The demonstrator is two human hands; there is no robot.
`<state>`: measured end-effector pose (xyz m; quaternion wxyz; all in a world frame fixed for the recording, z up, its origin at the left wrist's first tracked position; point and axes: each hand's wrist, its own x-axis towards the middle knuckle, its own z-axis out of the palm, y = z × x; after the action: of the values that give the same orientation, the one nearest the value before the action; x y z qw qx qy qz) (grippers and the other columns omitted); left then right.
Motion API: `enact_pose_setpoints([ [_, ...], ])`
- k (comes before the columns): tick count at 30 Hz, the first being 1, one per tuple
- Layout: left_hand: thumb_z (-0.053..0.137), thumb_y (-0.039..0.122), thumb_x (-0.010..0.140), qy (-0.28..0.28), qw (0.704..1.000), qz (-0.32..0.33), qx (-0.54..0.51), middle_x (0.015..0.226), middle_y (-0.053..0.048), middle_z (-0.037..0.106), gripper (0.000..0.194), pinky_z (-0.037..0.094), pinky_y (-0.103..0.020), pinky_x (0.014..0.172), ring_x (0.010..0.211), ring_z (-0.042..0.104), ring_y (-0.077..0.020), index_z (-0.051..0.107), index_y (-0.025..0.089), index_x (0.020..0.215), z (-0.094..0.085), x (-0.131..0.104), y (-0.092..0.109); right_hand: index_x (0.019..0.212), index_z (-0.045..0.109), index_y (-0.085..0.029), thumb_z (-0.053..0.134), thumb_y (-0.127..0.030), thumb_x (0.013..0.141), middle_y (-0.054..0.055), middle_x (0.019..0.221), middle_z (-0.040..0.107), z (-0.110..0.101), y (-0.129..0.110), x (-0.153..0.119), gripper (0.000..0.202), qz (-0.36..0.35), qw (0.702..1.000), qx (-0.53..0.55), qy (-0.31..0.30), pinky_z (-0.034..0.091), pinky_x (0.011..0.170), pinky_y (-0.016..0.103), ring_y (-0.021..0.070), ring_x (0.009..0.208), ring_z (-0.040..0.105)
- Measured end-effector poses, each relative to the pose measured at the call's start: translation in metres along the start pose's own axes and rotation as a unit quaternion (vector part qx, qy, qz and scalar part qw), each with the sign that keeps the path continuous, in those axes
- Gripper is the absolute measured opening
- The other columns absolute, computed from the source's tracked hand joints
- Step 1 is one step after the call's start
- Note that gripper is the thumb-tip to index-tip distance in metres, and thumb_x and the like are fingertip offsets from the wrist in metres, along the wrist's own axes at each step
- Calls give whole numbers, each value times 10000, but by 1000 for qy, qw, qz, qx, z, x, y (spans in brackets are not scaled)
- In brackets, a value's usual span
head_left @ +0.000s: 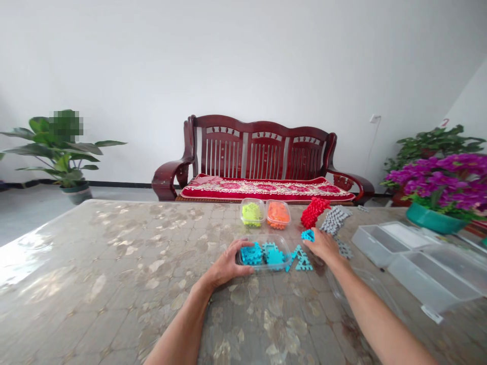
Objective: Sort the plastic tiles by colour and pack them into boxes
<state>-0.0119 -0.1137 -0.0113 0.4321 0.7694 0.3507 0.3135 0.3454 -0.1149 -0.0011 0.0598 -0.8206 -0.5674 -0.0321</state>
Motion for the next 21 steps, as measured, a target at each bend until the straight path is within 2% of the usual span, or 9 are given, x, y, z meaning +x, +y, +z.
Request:
enact_pose_setpoints([
  [4,796,438,634,3,999,-8,-49,1303,-100,571,864,402,-412,1048,1196,534,-287,435,204,1383,0,0,-5,1174,591,-177,543,-336,812,153,1090,692,-1,0,4,399,-1,1000,1,-20,429,786,328,279,1009,644],
  [8,834,441,597,11,993,-2,-121,1463,-174,435,1053,312,-424,1130,1358,396,-305,294,178,1461,1,1,-8,1063,641,-153,557,-246,740,159,1008,714,-7,1,3,347,-24,999,-1,-31,432,749,315,280,948,666],
  [10,839,457,591,9,989,-7,-145,1497,-201,386,1114,295,-443,1141,1388,360,-312,236,177,1486,2,1,-9,1067,650,-158,577,-248,718,141,981,724,-11,0,1,368,-18,999,41,-25,443,753,309,275,940,668],
  [13,845,481,578,6,989,-12,-147,1502,-215,375,1149,282,-474,1147,1390,360,-323,221,186,1497,2,2,-8,1148,630,-163,604,-282,716,108,1034,722,-17,-5,-4,448,-18,984,179,-12,469,791,295,241,944,669],
  [17,844,496,579,9,990,-9,-140,1503,-222,371,1154,264,-481,1157,1398,347,-326,223,179,1498,3,2,-8,1229,585,-150,647,-285,700,92,1126,696,-35,-26,-16,549,-109,932,346,-14,492,857,306,214,978,659],
  [19,841,508,577,8,989,-9,-144,1506,-224,365,1169,273,-471,1155,1398,347,-325,210,170,1502,3,2,-9,1241,580,-167,659,-277,695,73,1117,701,-45,-44,-26,562,-169,909,378,-39,503,855,314,208,965,659],
  [21,838,518,576,4,989,-11,-148,1508,-220,362,1176,284,-467,1150,1393,355,-324,203,175,1505,3,2,-9,1256,577,-183,669,-264,683,62,1119,700,-54,-62,-38,585,-218,900,373,-57,506,858,321,206,953,658],
])
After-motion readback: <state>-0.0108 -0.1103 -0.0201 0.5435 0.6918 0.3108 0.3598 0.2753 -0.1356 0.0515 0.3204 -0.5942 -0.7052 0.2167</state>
